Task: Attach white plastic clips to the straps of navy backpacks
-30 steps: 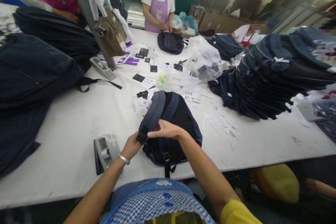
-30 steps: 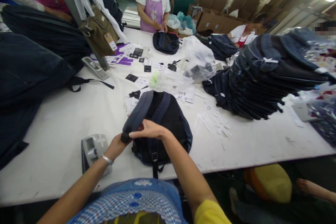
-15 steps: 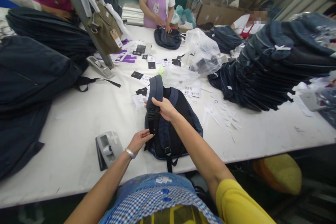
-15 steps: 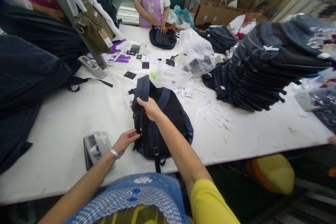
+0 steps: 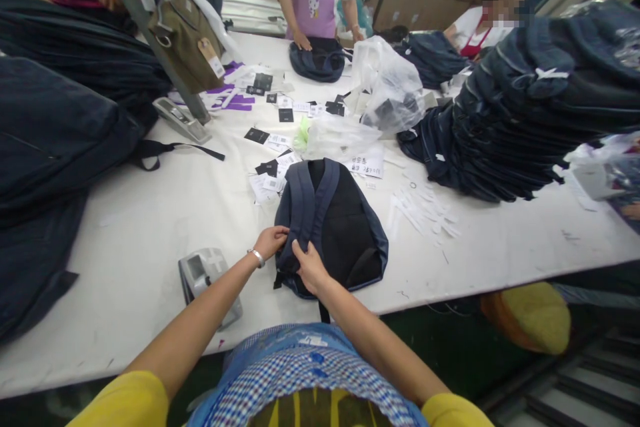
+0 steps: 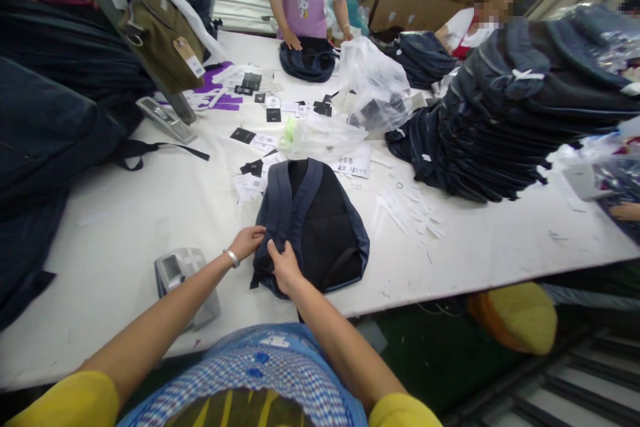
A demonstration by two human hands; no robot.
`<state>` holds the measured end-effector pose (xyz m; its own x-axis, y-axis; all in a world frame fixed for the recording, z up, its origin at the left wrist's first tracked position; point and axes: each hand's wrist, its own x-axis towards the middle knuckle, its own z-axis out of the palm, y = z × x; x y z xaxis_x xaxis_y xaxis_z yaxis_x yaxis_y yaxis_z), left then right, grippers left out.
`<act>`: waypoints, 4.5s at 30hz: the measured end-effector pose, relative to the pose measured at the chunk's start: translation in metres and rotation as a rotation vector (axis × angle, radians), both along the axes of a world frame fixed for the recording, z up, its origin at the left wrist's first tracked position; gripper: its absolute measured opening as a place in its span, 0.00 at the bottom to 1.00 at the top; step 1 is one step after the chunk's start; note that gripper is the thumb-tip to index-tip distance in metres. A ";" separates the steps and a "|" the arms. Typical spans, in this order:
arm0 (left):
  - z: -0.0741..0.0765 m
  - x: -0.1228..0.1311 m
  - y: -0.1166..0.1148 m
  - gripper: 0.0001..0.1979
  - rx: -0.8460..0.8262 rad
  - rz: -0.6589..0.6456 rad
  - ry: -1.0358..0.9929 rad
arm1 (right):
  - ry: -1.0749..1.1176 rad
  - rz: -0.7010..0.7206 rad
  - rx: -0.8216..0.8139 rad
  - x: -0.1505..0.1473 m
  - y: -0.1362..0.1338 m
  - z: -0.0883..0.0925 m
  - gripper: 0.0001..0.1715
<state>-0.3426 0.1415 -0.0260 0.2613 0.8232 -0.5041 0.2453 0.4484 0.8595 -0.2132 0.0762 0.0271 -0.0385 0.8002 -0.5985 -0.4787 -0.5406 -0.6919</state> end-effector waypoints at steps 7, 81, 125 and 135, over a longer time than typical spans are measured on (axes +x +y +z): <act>-0.002 -0.015 -0.014 0.19 -0.191 0.100 -0.043 | -0.076 0.076 0.005 0.026 -0.006 -0.009 0.22; 0.059 0.019 -0.050 0.22 -0.358 0.230 -0.324 | 0.000 0.228 0.253 0.031 0.113 0.094 0.21; -0.001 0.000 -0.025 0.22 -0.309 0.177 -0.259 | -0.776 0.350 0.215 0.021 -0.030 -0.075 0.19; -0.026 0.022 -0.050 0.34 -0.277 0.383 -0.438 | -0.394 0.287 0.163 0.025 -0.043 -0.069 0.29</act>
